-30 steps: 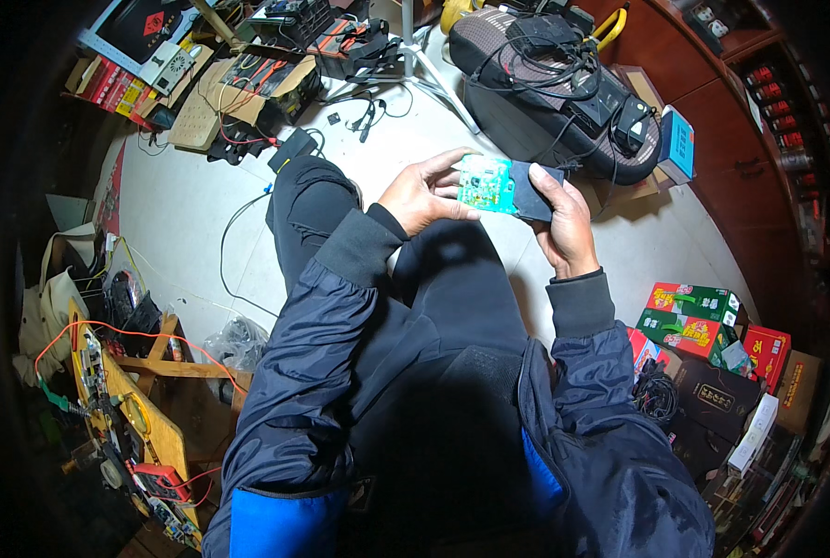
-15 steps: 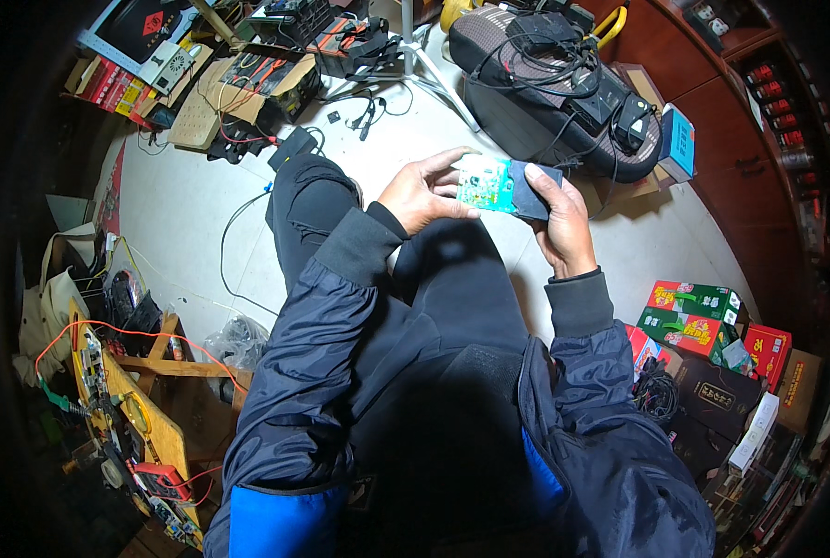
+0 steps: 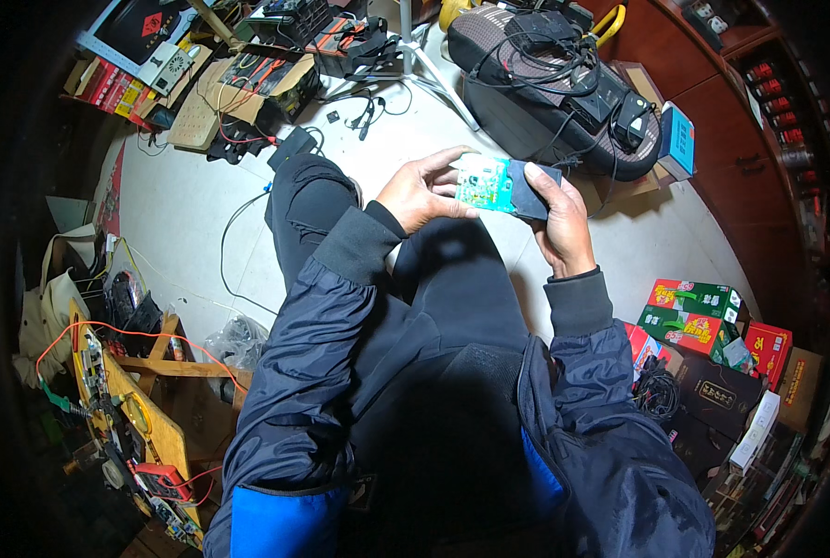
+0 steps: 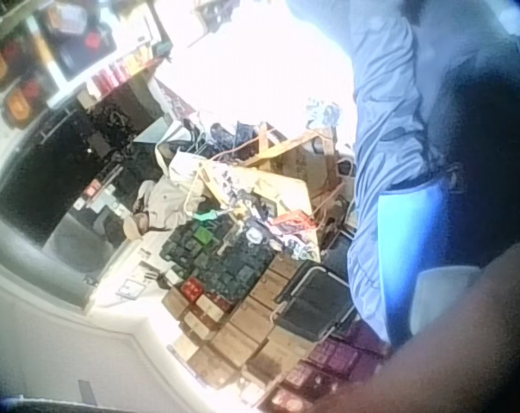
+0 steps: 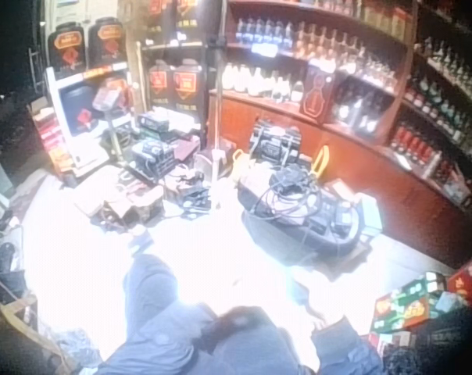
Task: The person sits on the floor and inspects a small circuit board, then reaches into a cardboard box to retrieve a black power adapter. They examine the adapter from multiple angles, turning it over in their hands.
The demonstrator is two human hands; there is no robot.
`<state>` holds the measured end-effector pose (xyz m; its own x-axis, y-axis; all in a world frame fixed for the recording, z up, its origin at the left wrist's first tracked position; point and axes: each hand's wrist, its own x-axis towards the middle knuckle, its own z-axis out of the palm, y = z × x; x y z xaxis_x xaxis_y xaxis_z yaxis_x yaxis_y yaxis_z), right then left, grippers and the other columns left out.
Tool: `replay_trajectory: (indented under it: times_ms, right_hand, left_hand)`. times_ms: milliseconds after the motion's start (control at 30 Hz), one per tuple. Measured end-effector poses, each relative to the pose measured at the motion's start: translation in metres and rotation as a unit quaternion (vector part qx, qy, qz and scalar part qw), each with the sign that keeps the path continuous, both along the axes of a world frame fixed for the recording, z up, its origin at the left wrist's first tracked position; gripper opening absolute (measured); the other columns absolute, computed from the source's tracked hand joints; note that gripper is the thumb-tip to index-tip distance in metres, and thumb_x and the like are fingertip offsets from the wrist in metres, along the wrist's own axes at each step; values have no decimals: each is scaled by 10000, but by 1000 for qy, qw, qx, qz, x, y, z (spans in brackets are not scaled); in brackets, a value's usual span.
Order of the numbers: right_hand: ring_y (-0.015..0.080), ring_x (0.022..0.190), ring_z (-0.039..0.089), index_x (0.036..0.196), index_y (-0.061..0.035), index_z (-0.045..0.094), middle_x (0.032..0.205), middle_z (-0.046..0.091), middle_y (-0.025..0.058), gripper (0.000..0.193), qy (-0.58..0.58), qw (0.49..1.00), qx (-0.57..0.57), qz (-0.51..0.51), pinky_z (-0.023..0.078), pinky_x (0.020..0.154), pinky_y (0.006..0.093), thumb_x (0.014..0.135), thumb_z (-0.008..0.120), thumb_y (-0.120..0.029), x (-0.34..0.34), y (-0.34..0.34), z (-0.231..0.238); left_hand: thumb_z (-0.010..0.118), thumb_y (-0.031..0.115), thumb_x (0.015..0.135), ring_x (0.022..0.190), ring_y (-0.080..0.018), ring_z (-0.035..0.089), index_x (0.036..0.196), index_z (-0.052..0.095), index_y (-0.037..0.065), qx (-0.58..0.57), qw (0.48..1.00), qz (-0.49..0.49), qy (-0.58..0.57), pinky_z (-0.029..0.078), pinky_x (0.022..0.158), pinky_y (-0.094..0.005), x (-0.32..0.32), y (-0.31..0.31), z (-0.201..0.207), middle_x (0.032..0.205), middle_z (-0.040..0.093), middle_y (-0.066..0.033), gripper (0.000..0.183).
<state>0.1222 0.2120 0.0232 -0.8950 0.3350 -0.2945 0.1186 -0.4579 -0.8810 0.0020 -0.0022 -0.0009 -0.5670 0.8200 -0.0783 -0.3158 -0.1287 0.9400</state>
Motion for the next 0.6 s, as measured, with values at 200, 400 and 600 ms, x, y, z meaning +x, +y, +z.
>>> replay_trajectory:
  times_ms: [200, 400, 600]
  right_hand:
    - [177, 1013, 709, 1272, 7, 651, 1153, 709, 85, 349, -8, 1000, 4, 3, 604, 938, 361, 1050, 666, -263, 0, 1, -1]
    - [178, 1018, 710, 1263, 1, 653, 1159, 709, 88, 333, -13, 1000, -8, 4, 605, 936, 365, 1052, 661, -256, 1, 5, -4]
    - [182, 1015, 713, 1261, -1, 653, 1154, 711, 86, 330, -10, 1000, -15, 2, 609, 928, 368, 1055, 657, -257, 1, 4, -5]
  left_hand:
    - [942, 24, 736, 1316, -254, 609, 1577, 440, -30, -16, 1000, 7, 20, 479, 1144, -382, 1, -1, 1, 1411, 642, -205, 981]
    - [940, 24, 740, 1314, -250, 609, 1580, 436, -31, -5, 1000, -3, 4, 482, 1140, -379, 0, -1, 1, 1411, 642, -208, 982]
    - [934, 13, 748, 1317, -246, 611, 1585, 422, -36, 5, 1000, -6, -4, 491, 1133, -378, -1, 1, -4, 1414, 643, -210, 981]
